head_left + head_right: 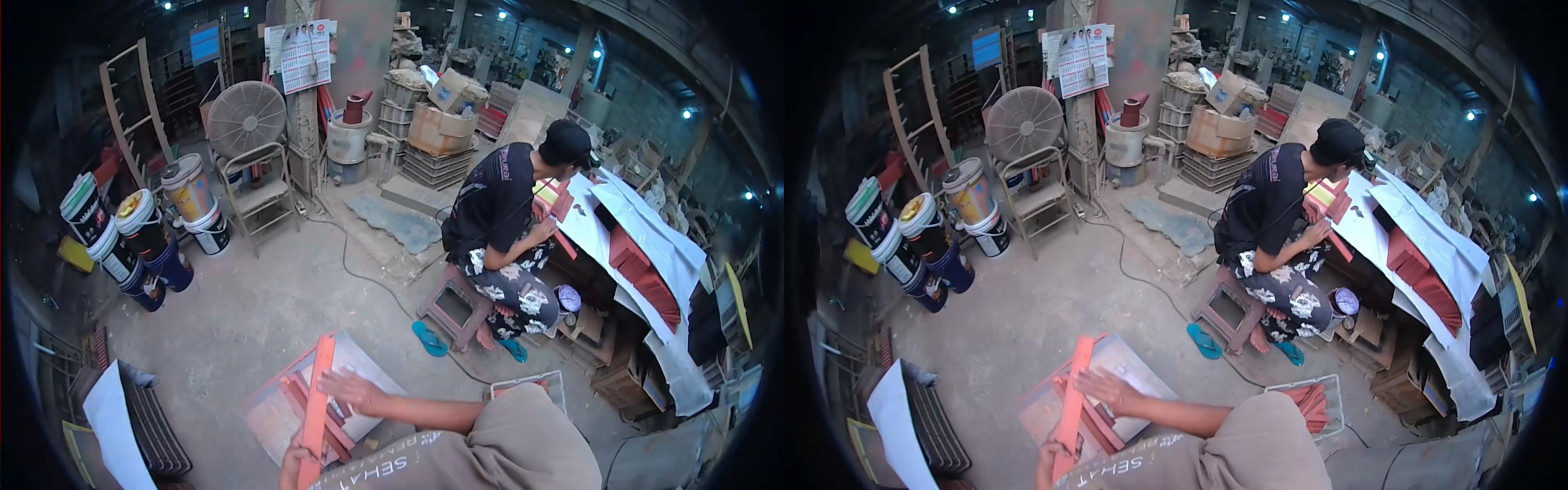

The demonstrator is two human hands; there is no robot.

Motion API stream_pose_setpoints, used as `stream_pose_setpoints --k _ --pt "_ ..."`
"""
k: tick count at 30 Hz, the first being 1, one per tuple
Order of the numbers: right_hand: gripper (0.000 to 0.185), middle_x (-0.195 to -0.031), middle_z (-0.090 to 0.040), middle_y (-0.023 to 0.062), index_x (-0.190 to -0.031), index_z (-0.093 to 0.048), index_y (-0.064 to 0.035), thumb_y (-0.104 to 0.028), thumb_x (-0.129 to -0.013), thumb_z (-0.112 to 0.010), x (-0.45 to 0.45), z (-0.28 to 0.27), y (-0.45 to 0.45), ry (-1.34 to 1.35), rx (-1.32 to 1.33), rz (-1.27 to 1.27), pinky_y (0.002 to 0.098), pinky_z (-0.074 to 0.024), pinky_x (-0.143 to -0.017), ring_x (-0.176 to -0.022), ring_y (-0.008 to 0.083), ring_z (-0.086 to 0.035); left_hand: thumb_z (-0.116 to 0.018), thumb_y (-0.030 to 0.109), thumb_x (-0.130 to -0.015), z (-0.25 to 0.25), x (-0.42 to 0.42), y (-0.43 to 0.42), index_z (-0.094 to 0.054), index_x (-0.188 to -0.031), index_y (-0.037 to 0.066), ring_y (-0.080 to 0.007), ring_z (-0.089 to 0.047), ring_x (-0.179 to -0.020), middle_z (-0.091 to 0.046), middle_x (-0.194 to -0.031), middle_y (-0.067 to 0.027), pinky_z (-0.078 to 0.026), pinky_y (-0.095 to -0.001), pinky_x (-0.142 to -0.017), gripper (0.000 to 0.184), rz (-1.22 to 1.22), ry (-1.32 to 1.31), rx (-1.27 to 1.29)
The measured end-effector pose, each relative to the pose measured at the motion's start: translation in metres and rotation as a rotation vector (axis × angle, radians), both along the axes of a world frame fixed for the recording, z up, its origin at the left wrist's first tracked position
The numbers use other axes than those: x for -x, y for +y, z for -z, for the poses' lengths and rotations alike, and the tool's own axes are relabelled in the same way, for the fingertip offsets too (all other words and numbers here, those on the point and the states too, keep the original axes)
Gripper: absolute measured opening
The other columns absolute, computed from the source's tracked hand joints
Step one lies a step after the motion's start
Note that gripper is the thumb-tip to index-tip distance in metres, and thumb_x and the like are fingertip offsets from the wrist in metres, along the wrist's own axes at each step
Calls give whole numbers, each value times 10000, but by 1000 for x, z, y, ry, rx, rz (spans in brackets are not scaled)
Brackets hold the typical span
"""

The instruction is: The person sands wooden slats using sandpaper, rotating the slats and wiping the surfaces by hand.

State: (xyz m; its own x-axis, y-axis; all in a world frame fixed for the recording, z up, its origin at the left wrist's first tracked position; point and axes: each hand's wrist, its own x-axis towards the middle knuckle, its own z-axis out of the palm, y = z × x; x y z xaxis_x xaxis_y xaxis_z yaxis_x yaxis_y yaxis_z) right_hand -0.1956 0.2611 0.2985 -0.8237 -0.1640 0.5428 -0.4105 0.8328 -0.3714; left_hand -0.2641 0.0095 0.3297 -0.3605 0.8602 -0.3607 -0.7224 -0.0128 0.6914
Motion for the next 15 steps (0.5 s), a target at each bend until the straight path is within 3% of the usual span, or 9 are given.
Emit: stream_pose_setpoints --k 4,6,8,13,15 --pt "628 -1402 -465 156 -1352 -478 -26 23 -726 -490 8 -53 2 126 -8 72 492 -289 -1111 -1340 307 -400 -579 49 -516 -56 4 -9 -378 -1270 -5 -190 -587 -536 -547 -738 -127 -484 -267 -444 782 46 78 -58" --pt "578 -1362 -504 163 -1305 -525 -15 33 -730 -493 3 -74 -11 131 -6 -48 485 -319 -1095 -1318 305 -430 -588 59 -523 -70 1 -13 -376 -1281 -3 -174 -576 -529 -541 -736 -120 -477 -252 -442 789 26 96 -62" --pt "632 -1346 -523 149 -1299 -540 -39 26 -671 -529 5 -82 -16 227 -12 -86 472 -352 -1084 -1300 297 -453 -594 72 -513 -80 -2 -19 -377 -1296 -9 -163 -562 -520 -534 -732 -114 -473 -252 -443 816 18 130 -75" --pt "624 -1306 -558 161 -1248 -593 -48 150 -674 -449 20 -84 -18 190 45 181 463 -380 -1059 -1276 311 -480 -573 82 -455 -83 -12 -34 -383 -1330 -22 -166 -545 -510 -523 -728 -112 -470 -254 -453 902 -12 156 -49" --pt "631 -1325 -543 159 -1259 -582 -43 154 -676 -445 9 -85 -37 165 44 56 468 -367 -1065 -1291 311 -461 -562 83 -434 -88 -12 -37 -383 -1340 -24 -170 -540 -508 -518 -729 -114 -468 -255 -458 930 -22 156 -43"
